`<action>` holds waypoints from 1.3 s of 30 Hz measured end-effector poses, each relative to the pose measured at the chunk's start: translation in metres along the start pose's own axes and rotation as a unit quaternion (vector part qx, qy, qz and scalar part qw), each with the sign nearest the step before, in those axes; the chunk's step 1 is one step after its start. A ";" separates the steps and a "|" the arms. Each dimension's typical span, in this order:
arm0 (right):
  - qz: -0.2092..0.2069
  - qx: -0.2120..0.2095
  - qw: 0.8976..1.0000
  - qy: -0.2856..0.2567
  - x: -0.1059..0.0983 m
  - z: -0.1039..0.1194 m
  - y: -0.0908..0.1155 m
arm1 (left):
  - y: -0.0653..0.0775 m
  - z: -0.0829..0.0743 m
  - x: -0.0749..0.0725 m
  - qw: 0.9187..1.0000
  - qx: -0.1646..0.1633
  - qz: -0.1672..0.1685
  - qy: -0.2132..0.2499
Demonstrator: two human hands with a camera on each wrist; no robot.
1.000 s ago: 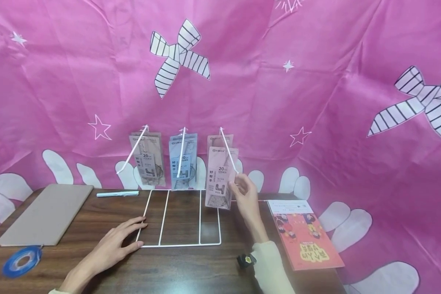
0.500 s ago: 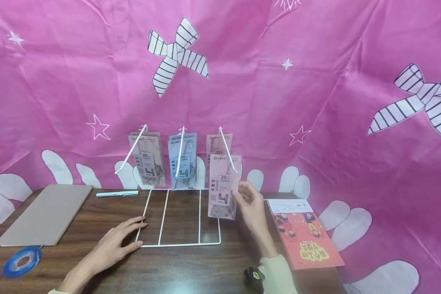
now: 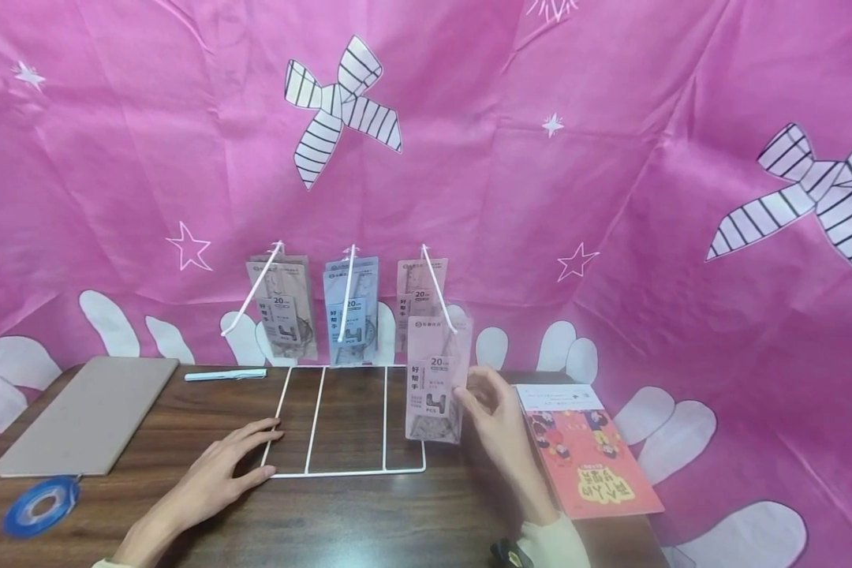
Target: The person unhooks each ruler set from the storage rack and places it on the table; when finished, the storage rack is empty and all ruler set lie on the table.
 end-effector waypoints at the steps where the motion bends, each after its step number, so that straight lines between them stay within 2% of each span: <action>1: 0.003 -0.003 1.000 0.000 -0.001 0.001 0.002 | 0.000 0.000 0.000 1.000 -0.001 0.001 0.001; 8: 0.029 -0.030 0.999 0.000 -0.005 0.009 0.012 | 0.000 0.000 0.000 1.000 -0.005 0.003 0.006; 18: 0.023 -0.010 0.999 0.028 -0.006 0.018 0.027 | 0.002 0.000 -0.001 1.000 0.004 -0.008 -0.005; 30: 0.039 -0.033 0.999 0.008 -0.011 0.035 0.040 | 0.001 0.003 0.000 1.000 -0.004 0.003 0.001; 39: 0.042 -0.023 0.998 0.035 -0.015 0.045 0.048 | 0.001 0.002 0.001 1.000 0.002 -0.005 -0.003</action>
Point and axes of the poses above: each hand's wrist, its own y-axis away from the middle knuckle, its own x-axis out of the palm, z = x × y, the point moved 2 cm from there along -y, towards the middle knuckle, and after that the axes turned 5 degrees about z, right-handed, at the moved point
